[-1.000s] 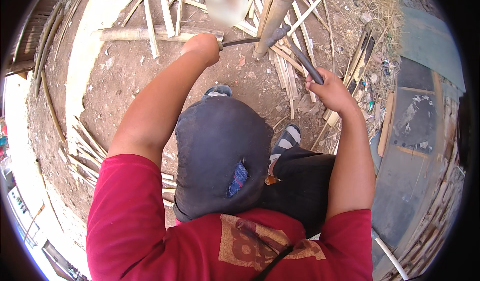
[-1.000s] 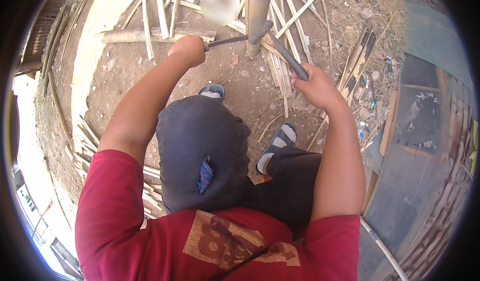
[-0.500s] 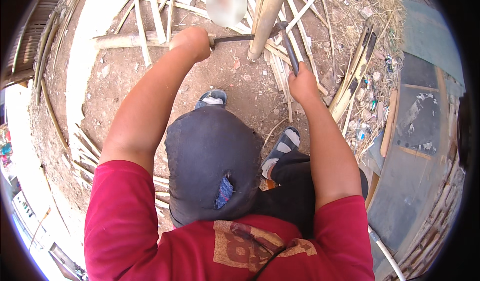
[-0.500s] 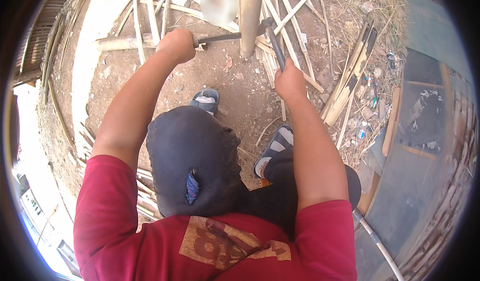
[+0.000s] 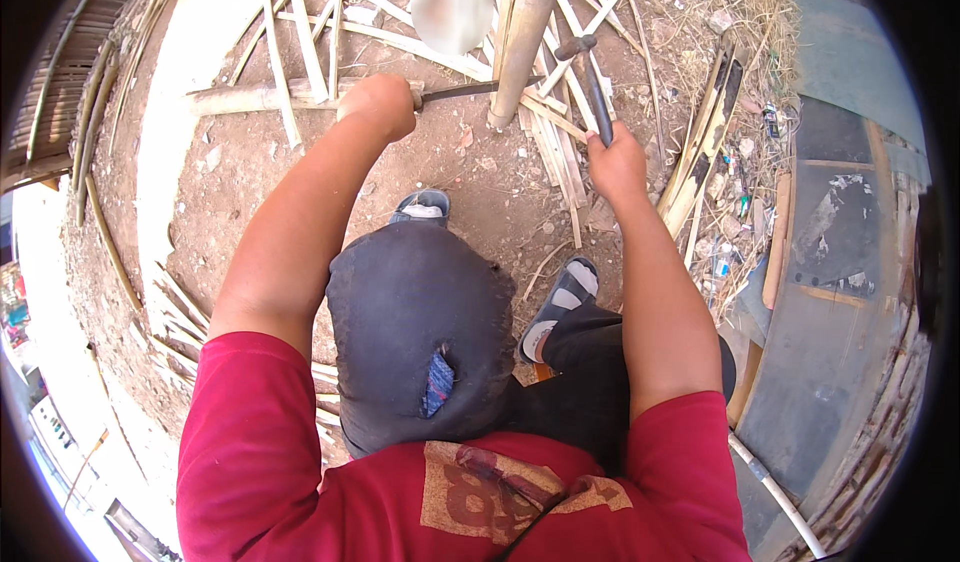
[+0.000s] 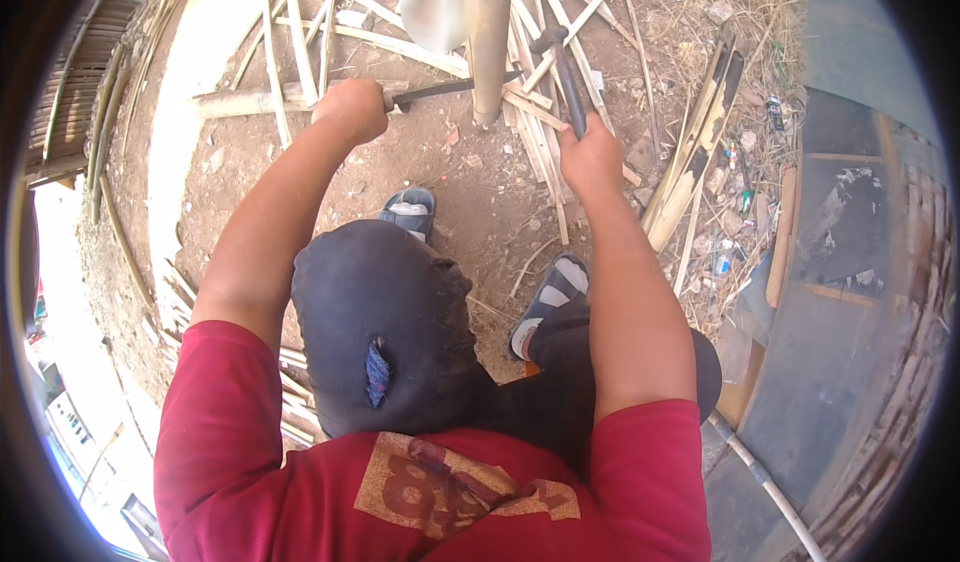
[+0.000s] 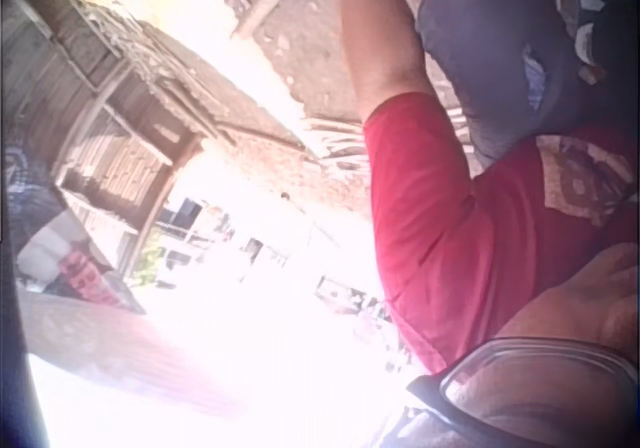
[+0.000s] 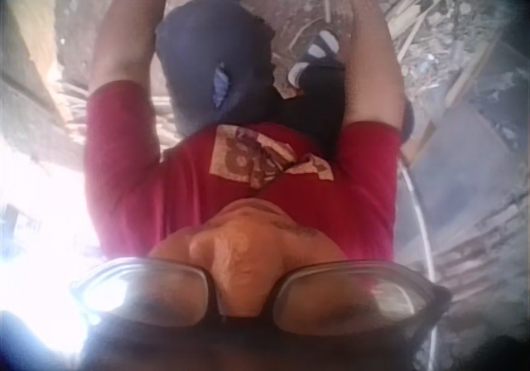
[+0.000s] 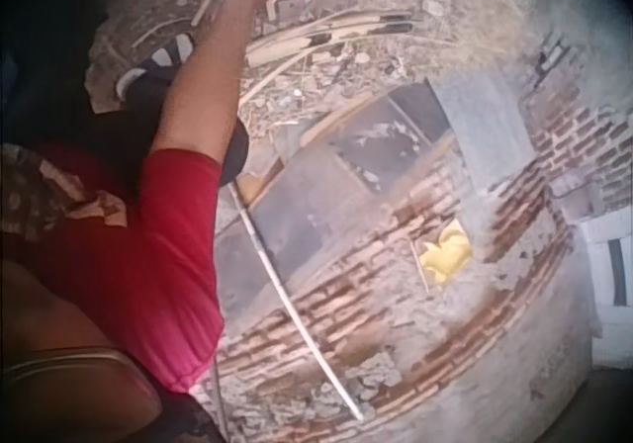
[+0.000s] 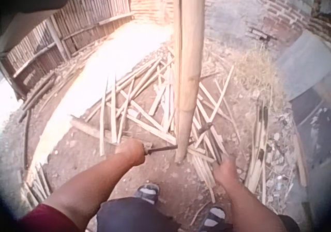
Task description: The person strips sections from a bamboo pole using a knife and a hammer, then further splits the bamboo into smaller pieces by hand.
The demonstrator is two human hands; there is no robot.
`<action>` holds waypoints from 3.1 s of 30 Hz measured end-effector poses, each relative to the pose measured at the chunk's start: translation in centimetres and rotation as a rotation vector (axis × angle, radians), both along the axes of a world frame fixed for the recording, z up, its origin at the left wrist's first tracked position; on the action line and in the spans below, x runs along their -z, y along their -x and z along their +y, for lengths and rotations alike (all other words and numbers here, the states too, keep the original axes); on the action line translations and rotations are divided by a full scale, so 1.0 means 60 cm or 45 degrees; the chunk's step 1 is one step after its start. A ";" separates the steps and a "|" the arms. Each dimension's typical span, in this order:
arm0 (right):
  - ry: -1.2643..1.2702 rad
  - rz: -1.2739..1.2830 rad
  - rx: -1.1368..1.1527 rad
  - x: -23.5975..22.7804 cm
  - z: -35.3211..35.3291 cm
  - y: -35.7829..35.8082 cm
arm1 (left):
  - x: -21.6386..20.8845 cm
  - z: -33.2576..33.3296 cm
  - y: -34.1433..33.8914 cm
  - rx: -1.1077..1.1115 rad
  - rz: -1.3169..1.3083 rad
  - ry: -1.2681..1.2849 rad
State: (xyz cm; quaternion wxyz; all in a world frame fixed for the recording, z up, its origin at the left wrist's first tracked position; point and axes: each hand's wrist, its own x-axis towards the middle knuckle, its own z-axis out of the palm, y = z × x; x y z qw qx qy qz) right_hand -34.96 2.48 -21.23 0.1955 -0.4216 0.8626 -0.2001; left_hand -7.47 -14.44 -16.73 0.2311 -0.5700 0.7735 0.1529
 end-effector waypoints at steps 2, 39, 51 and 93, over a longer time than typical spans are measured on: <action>0.142 -0.082 0.077 -0.047 -0.016 -0.005 | -0.002 0.005 -0.008 -0.008 -0.010 -0.029; 0.394 -0.186 0.204 -0.032 -0.032 -0.058 | 0.011 0.002 -0.017 0.008 -0.004 -0.022; 0.316 -0.192 0.206 -0.027 -0.023 -0.072 | 0.026 0.001 -0.030 0.030 0.041 -0.019; -0.018 -0.118 0.124 0.062 0.009 -0.051 | 0.038 0.002 -0.021 0.043 -0.016 -0.038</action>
